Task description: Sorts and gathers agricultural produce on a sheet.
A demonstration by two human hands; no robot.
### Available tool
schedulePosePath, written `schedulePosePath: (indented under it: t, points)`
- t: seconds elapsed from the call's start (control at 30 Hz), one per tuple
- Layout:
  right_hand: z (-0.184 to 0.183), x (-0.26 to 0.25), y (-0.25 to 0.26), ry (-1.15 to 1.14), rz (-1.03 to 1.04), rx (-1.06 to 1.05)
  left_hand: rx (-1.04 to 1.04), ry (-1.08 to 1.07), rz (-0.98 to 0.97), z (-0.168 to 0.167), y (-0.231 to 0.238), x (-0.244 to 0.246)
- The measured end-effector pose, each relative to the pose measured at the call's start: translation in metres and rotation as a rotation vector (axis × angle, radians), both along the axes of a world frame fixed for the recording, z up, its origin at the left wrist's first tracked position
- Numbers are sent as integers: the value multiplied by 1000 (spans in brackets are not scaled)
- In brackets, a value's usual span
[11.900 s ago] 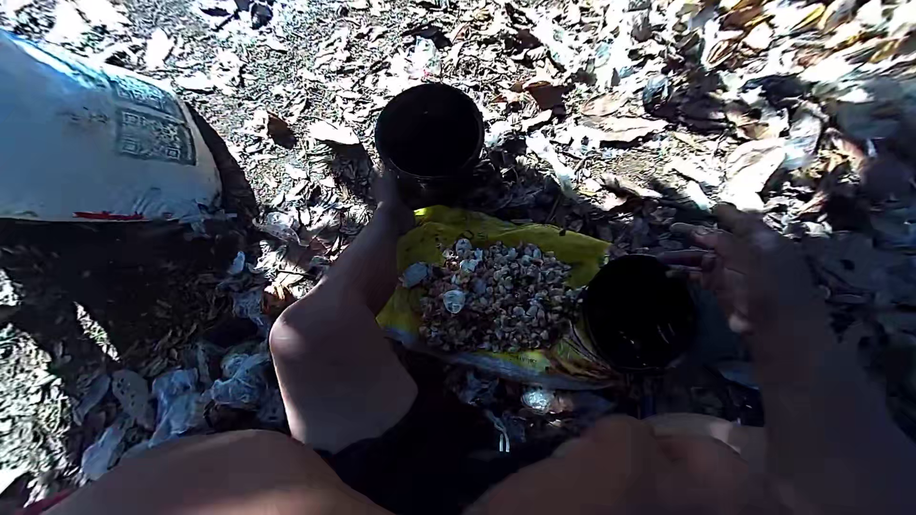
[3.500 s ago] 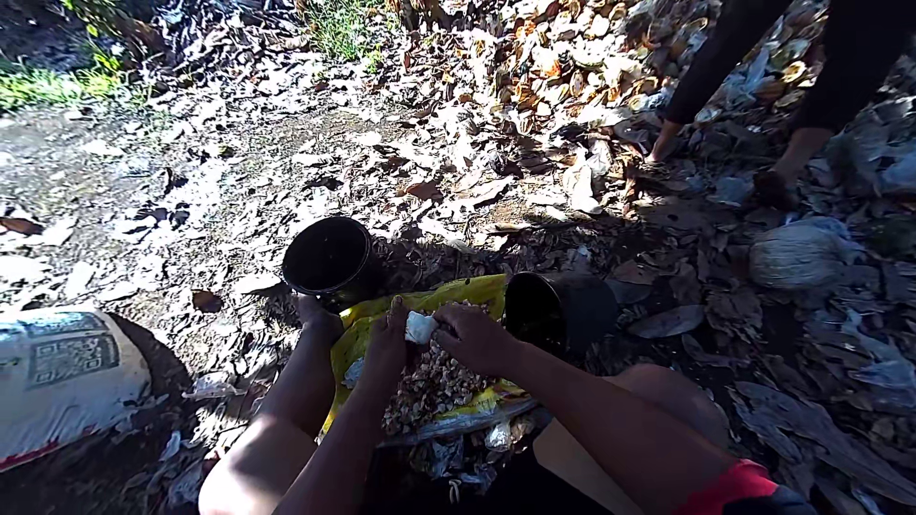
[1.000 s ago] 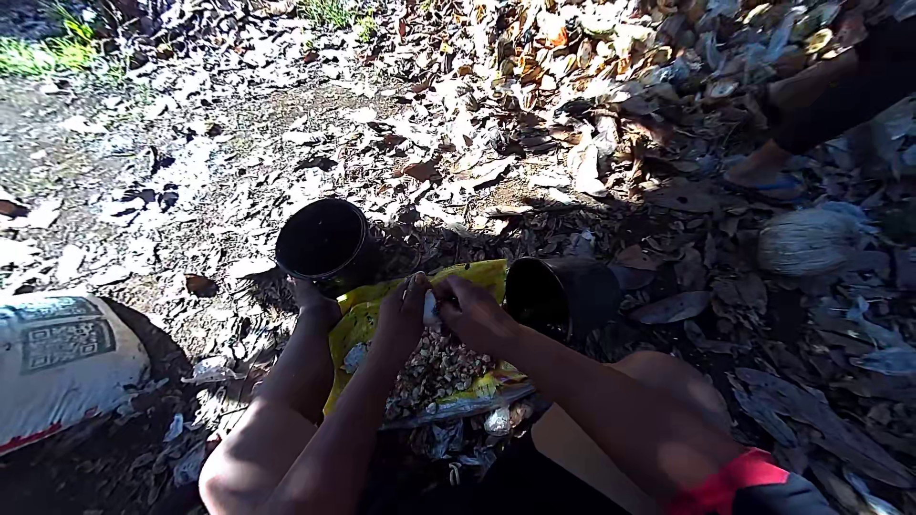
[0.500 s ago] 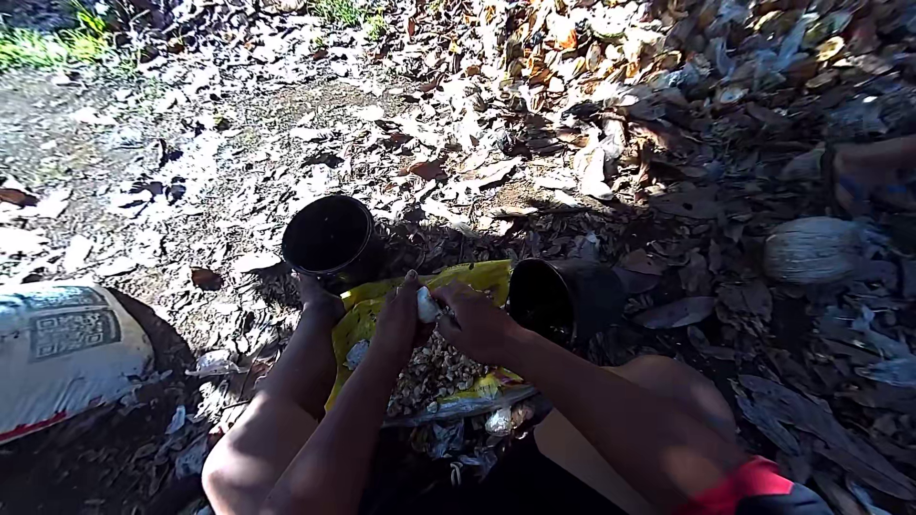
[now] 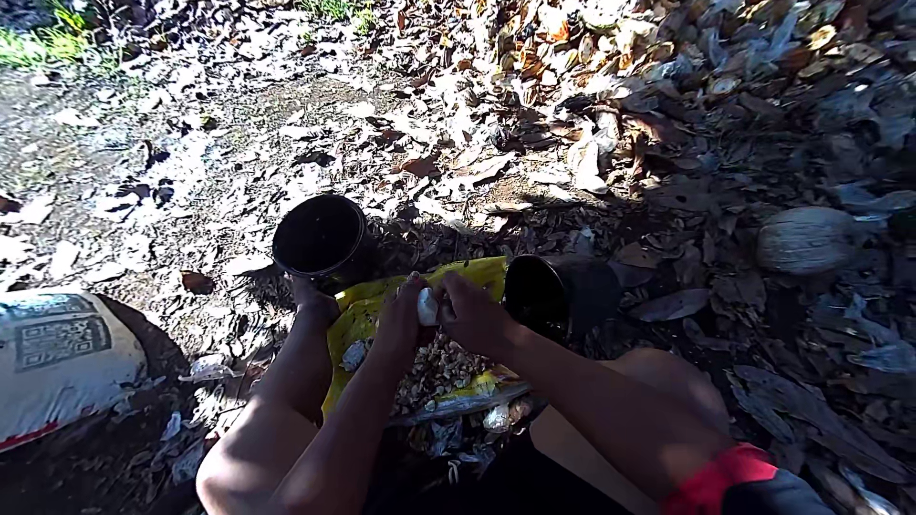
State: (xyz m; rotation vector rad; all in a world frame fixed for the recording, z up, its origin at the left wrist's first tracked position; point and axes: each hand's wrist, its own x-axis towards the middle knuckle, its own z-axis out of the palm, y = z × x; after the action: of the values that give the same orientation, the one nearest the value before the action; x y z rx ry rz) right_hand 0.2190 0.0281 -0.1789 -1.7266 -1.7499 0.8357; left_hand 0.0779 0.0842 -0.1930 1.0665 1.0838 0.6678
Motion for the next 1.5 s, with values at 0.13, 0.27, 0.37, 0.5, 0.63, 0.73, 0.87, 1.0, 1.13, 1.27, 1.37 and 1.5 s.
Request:
schedulePosePath:
  t: [0.13, 0.27, 0.37, 0.5, 0.63, 0.73, 0.87, 1.0, 1.13, 1.27, 1.37, 1.5]
  points:
    - [-2, 9, 4, 80, 23, 31, -26, -42, 38, 4, -4, 1]
    - [-10, 9, 4, 206, -36, 105, -143, -122, 76, 3, -2, -2]
    - [-12, 8, 3, 238, 22, 72, -231, -157, 82, -2, 0, -5]
    - [-11, 2, 0, 109, 120, 8, -228, -79, 92, -3, -2, -5]
    - [-8, -1, -1, 25, 179, -2, -188, 24, 77, 1, -3, -4]
    - [-8, -1, -1, 7, 225, 0, -214, 67, 61, 3, -1, -6]
    - [-10, -4, -1, -19, 195, -8, -210, 96, 35, 0, 0, -7]
    - [-5, -6, -1, -57, 154, -35, -215, 114, 31, 2, 1, -4]
    - [-4, -7, -2, -75, 130, -41, -191, 104, -3, -1, 3, -4]
    - [-6, -6, 0, -91, 146, -53, -229, 62, -31, -2, 1, -6]
    - [-9, -4, 2, -51, 150, -44, -252, 29, -49, -3, 1, -9]
    - [-24, -3, 6, 230, 93, -51, -288, 44, -99, -12, 6, -18]
